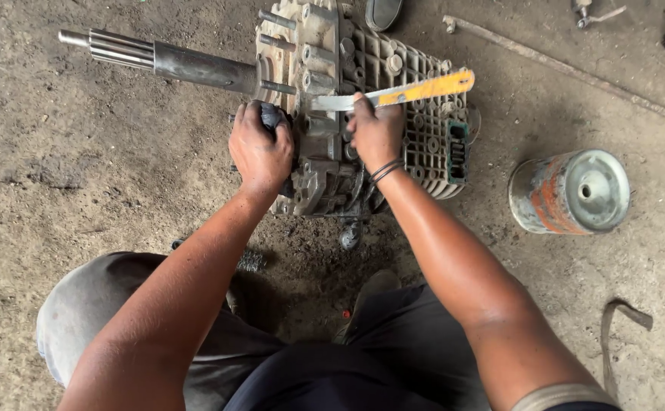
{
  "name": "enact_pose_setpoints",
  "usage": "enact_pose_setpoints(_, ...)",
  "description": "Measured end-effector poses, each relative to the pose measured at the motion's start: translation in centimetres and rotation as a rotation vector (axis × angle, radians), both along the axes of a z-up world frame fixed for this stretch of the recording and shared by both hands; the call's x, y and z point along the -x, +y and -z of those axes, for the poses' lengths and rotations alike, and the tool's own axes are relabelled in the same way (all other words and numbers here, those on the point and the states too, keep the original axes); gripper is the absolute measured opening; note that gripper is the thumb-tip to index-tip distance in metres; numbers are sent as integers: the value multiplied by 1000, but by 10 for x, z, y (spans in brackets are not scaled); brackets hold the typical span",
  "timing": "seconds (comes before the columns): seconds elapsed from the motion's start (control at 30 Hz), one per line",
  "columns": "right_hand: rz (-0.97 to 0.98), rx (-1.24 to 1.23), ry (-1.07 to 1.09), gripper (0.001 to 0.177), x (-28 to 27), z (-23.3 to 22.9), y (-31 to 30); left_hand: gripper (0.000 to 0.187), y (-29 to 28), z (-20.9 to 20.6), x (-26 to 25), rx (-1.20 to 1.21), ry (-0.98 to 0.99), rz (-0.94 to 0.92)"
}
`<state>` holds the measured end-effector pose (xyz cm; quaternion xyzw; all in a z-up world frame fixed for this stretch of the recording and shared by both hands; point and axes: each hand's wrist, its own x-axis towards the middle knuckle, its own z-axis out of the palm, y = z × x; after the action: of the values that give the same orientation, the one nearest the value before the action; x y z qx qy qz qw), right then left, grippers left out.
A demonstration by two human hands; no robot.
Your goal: The person scrubs and wipes a disassembled engine block using a wire brush and a rag. They repeatedly scrub the surface and wipe away residue, focusing on the top and side areas of the engine.
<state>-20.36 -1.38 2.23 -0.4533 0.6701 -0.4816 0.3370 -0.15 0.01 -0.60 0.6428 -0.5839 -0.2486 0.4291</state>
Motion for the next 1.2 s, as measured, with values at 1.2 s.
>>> enact_pose_setpoints(1.2,46,-32,214,30,6,-6,-6,25,1,1,0,-49,47,9)
